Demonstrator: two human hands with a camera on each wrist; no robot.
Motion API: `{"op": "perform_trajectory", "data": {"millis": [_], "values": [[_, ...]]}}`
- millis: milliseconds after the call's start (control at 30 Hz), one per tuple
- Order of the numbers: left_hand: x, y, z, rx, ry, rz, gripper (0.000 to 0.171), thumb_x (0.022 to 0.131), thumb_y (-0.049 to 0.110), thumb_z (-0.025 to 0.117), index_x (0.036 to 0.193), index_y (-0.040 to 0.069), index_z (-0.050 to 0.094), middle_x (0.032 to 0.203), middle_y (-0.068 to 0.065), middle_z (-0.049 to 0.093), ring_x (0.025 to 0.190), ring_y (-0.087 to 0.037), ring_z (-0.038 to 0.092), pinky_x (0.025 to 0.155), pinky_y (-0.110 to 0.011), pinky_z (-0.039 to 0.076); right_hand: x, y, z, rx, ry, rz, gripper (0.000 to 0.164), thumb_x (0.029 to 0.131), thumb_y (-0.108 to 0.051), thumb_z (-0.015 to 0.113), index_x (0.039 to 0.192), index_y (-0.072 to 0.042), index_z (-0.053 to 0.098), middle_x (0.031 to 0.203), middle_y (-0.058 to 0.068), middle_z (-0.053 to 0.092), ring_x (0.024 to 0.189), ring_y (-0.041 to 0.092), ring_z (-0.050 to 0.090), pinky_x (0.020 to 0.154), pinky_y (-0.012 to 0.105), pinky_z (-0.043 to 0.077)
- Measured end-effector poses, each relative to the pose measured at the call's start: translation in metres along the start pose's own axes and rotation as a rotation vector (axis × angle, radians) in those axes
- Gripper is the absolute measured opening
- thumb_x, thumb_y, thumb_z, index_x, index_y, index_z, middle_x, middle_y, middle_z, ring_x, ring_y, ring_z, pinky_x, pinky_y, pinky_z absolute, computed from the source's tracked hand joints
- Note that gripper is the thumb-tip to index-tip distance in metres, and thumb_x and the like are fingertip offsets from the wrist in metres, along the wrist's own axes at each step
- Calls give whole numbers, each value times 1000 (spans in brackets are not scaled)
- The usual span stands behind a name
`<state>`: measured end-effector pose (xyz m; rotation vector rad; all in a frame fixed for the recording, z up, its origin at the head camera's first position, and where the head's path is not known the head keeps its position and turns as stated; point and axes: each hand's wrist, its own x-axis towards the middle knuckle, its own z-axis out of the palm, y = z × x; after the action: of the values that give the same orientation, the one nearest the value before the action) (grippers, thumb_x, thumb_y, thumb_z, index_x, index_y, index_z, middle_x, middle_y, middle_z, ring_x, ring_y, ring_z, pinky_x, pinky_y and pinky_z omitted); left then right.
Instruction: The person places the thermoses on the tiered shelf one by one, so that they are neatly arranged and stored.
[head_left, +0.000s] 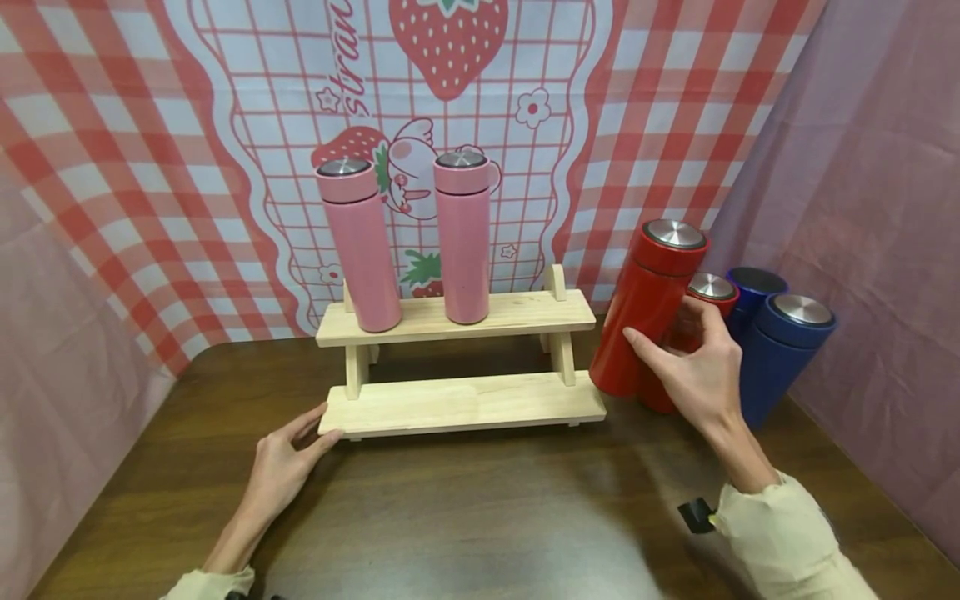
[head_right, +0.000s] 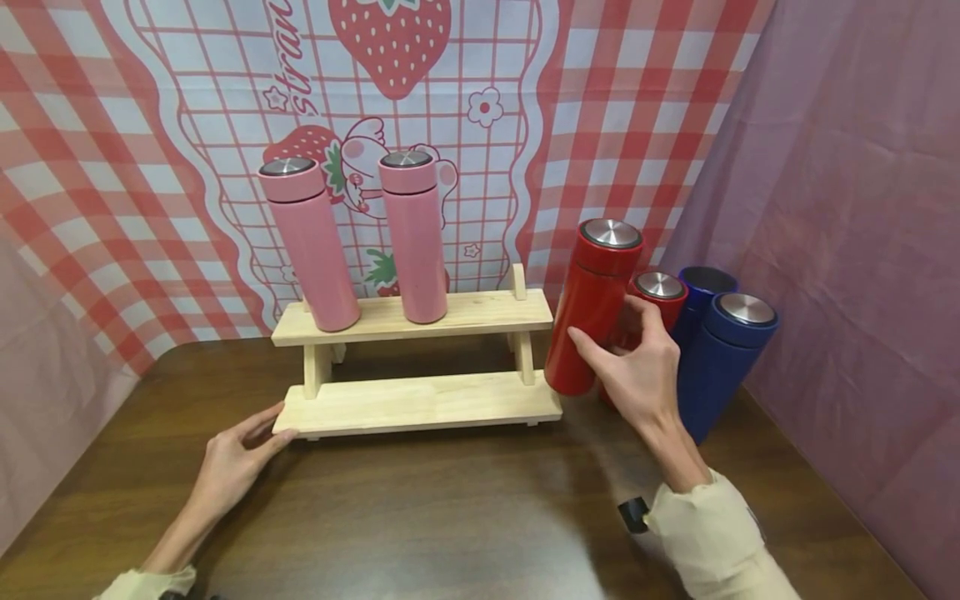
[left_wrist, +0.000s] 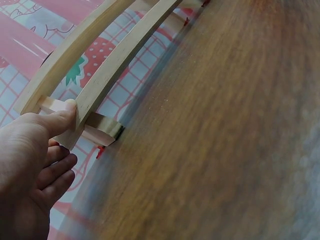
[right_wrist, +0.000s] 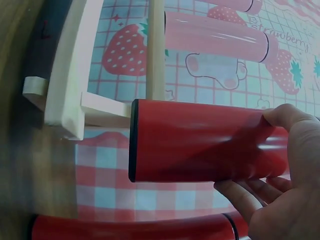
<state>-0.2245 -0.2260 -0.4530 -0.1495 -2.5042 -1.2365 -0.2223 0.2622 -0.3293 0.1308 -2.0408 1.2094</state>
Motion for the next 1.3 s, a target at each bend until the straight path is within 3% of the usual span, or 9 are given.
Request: {"op": "perform_trajectory", "data": {"millis": [167, 367, 533, 733, 900, 1000, 1100, 1300], "values": [[0, 1, 0, 19, -5, -4, 55, 94, 25, 80, 137, -5, 63, 127, -22, 68, 119, -33, 64, 97, -30, 47, 7, -4, 5, -32, 0, -28, 64, 82, -9, 88, 136, 5, 57, 116, 17, 70, 97, 3, 60, 76, 9, 50], [0, 1, 0, 19, 1, 2, 55, 94, 25, 81, 137, -5, 64, 127, -22, 68, 118, -33, 65, 95, -25, 47, 14, -5, 12, -53, 1, -43, 63, 83, -14, 87, 135, 6, 57, 118, 19, 69, 99, 6, 61, 73, 8, 50], [0, 1, 0, 25, 2, 2, 55, 94, 25, 80, 137, -5, 63, 127, -22, 68, 118, -33, 65, 97, -40, 49, 18, -6, 17, -62, -7, -46, 63, 85, -17, 86, 135, 6, 56, 118, 19, 69, 102, 20, 63, 77, 11, 48], [0, 0, 0, 16, 2, -3, 56, 93, 25, 81, 137, -5, 64, 127, -22, 68, 118, -33, 65, 93, -17, 44, 22, -11, 22, -46, -13, -30, 62, 84, -19, 87, 134, 4, 58, 116, 17, 70, 100, 20, 63, 83, 19, 49], [0, 0, 0, 11, -1, -7, 56, 93, 25, 81, 137, -5, 64, 128, -22, 67, 119, -33, 65, 94, -23, 46, 25, -14, 25, -18, -26, -22, 62, 85, -19, 87, 135, 3, 58, 115, 16, 70, 97, 13, 63, 80, 17, 53], [0, -1, 0, 1, -2, -6, 56, 93, 24, 81, 138, -5, 63, 128, -23, 67, 118, -34, 65, 90, -11, 43, 28, -16, 27, -10, -30, -33, 61, 86, -18, 86, 136, 3, 58, 116, 16, 70, 96, 12, 62, 79, 16, 53], [0, -1, 0, -9, -1, -3, 56, 93, 23, 81, 137, -6, 63, 128, -24, 67, 118, -35, 65, 85, -1, 36, 30, -18, 29, -9, -32, -43, 61, 87, -19, 85, 136, 3, 57, 118, 15, 69, 98, 15, 63, 79, 15, 52], [1, -1, 0, -1, -3, -10, 56, 93, 25, 81, 138, -5, 63, 128, -22, 67, 118, -33, 65, 87, -5, 40, 35, -20, 34, -18, -38, -52, 63, 87, -21, 85, 137, 5, 56, 121, 18, 68, 104, 25, 64, 80, 19, 53]]}}
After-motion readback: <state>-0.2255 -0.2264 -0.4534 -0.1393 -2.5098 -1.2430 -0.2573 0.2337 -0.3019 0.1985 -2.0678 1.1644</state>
